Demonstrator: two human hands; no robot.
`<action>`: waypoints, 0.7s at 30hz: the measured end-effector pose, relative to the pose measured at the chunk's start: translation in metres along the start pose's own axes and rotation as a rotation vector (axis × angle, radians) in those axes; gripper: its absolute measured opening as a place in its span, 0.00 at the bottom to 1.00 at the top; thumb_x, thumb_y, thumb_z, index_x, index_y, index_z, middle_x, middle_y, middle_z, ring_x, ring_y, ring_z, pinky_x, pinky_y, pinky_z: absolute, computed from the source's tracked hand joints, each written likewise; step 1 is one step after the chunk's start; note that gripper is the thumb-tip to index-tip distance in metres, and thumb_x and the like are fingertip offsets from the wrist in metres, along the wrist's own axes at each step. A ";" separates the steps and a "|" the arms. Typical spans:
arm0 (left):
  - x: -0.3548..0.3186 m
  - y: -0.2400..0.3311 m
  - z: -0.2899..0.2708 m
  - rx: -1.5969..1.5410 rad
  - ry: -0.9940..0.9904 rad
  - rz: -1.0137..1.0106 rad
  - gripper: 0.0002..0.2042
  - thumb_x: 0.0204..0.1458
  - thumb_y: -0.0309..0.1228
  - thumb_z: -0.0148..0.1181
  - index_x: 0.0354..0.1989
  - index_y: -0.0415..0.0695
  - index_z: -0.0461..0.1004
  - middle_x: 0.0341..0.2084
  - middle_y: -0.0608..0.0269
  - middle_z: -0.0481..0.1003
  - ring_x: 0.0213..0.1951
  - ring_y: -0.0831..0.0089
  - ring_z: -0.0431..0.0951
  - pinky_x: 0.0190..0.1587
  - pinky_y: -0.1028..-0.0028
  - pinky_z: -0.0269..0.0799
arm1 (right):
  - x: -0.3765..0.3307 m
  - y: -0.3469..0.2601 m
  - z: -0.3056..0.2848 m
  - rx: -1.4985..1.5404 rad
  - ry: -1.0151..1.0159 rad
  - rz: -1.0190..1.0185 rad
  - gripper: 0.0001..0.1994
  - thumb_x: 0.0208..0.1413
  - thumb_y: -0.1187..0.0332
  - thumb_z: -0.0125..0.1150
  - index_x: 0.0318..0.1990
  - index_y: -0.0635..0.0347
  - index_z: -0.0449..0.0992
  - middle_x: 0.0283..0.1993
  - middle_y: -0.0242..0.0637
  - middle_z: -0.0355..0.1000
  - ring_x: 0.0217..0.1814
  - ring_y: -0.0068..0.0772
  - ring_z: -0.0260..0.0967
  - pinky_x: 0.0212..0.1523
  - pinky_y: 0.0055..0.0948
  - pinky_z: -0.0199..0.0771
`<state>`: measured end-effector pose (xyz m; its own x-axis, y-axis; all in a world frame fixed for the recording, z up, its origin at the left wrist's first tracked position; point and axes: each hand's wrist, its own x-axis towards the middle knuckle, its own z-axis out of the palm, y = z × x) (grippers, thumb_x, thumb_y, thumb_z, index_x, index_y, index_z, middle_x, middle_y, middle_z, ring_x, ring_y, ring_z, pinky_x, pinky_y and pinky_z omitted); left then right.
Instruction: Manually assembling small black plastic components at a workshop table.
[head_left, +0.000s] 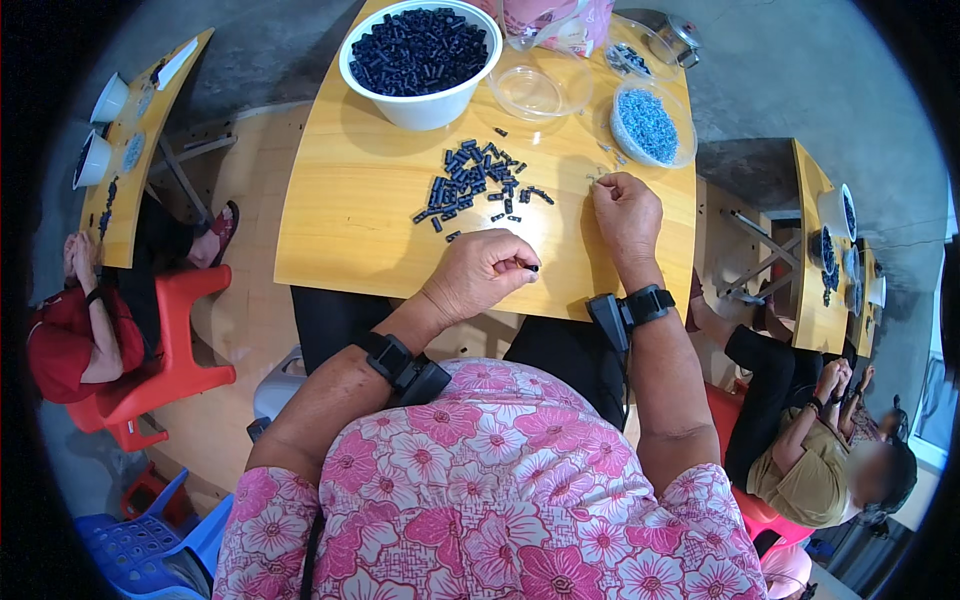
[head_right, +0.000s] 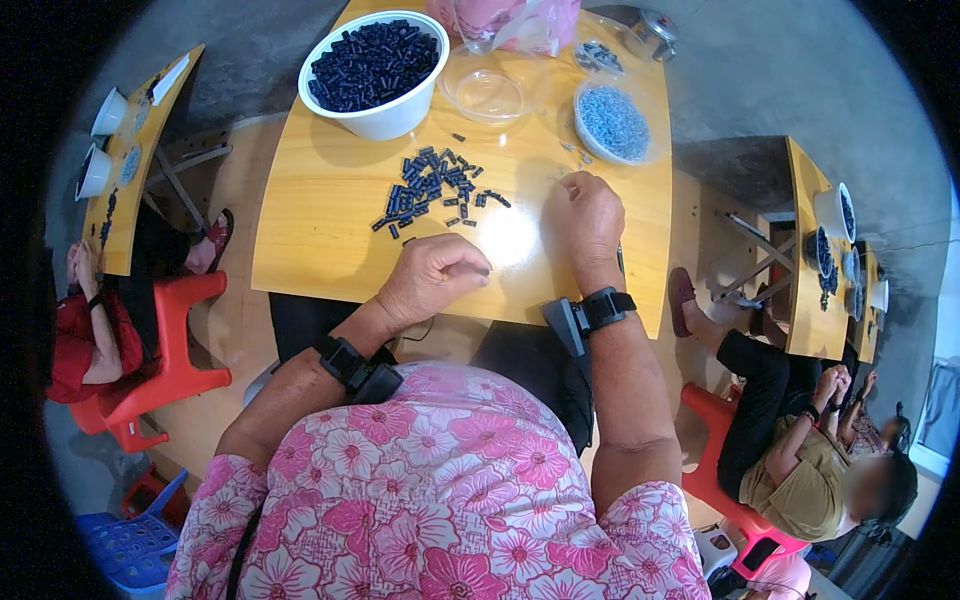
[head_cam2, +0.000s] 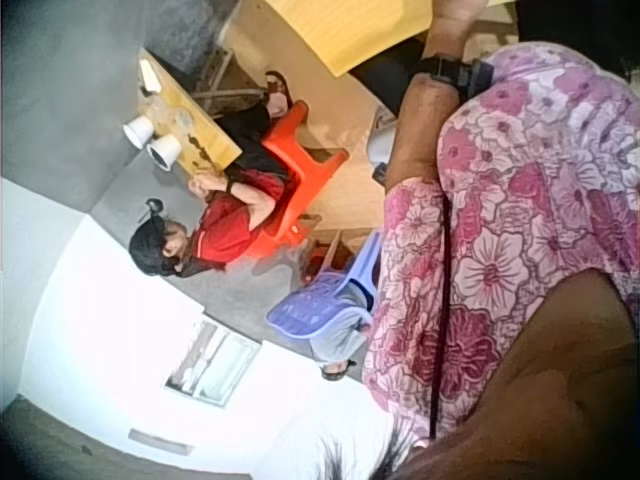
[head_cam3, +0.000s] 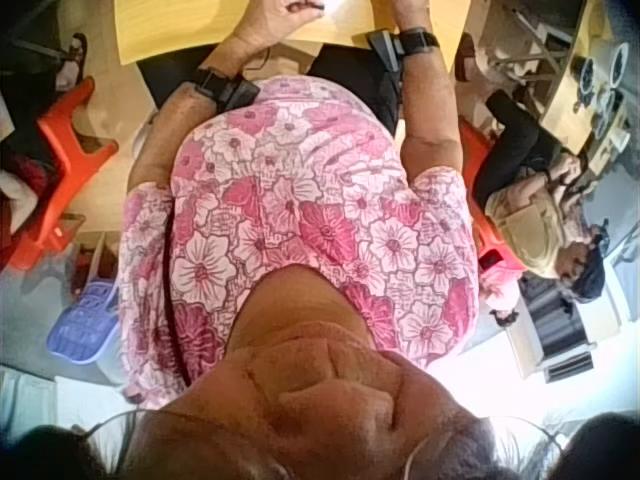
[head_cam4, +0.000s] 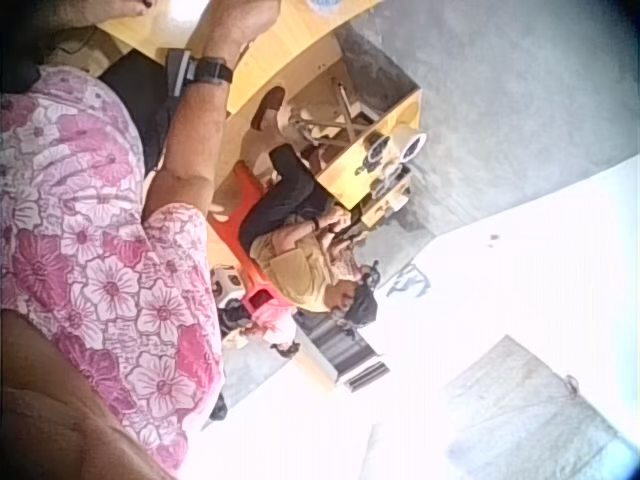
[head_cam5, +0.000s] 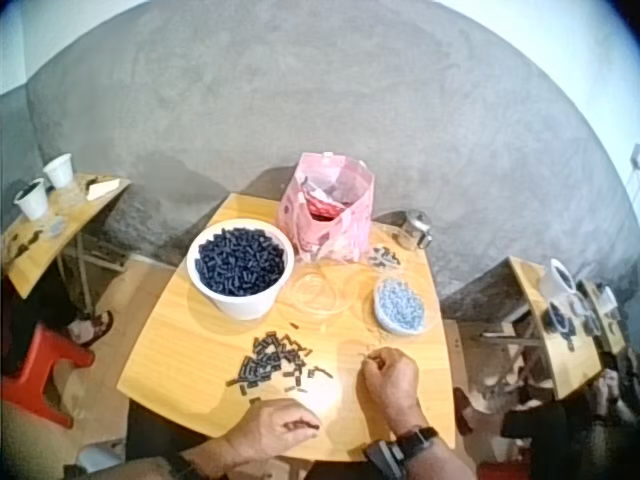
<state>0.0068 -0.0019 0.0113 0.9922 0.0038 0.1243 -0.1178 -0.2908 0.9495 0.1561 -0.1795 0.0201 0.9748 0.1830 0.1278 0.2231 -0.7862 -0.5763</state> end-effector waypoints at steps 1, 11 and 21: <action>0.000 0.000 0.000 0.000 0.000 -0.001 0.06 0.45 0.25 0.67 0.31 0.43 0.77 0.24 0.64 0.76 0.24 0.75 0.75 0.30 0.76 0.72 | 0.000 -0.003 -0.001 -0.019 -0.008 0.012 0.08 0.51 0.66 0.58 0.31 0.59 0.80 0.32 0.49 0.77 0.36 0.52 0.75 0.40 0.41 0.75; 0.000 0.002 -0.001 -0.006 0.004 -0.004 0.06 0.45 0.25 0.67 0.31 0.42 0.77 0.24 0.64 0.76 0.24 0.76 0.75 0.30 0.76 0.72 | 0.001 -0.001 0.003 -0.155 -0.016 -0.058 0.08 0.55 0.66 0.53 0.33 0.56 0.78 0.37 0.48 0.77 0.38 0.54 0.75 0.42 0.45 0.75; -0.002 -0.004 0.003 -0.043 0.046 -0.016 0.06 0.46 0.25 0.67 0.31 0.41 0.78 0.24 0.63 0.77 0.24 0.77 0.75 0.30 0.77 0.73 | -0.010 0.016 0.007 -0.327 -0.067 -0.326 0.06 0.58 0.68 0.54 0.39 0.59 0.70 0.37 0.48 0.74 0.37 0.54 0.73 0.38 0.48 0.74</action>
<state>0.0052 -0.0034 0.0060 0.9912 0.0523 0.1213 -0.1047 -0.2485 0.9630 0.1498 -0.1904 0.0040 0.8536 0.4804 0.2013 0.5178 -0.8242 -0.2292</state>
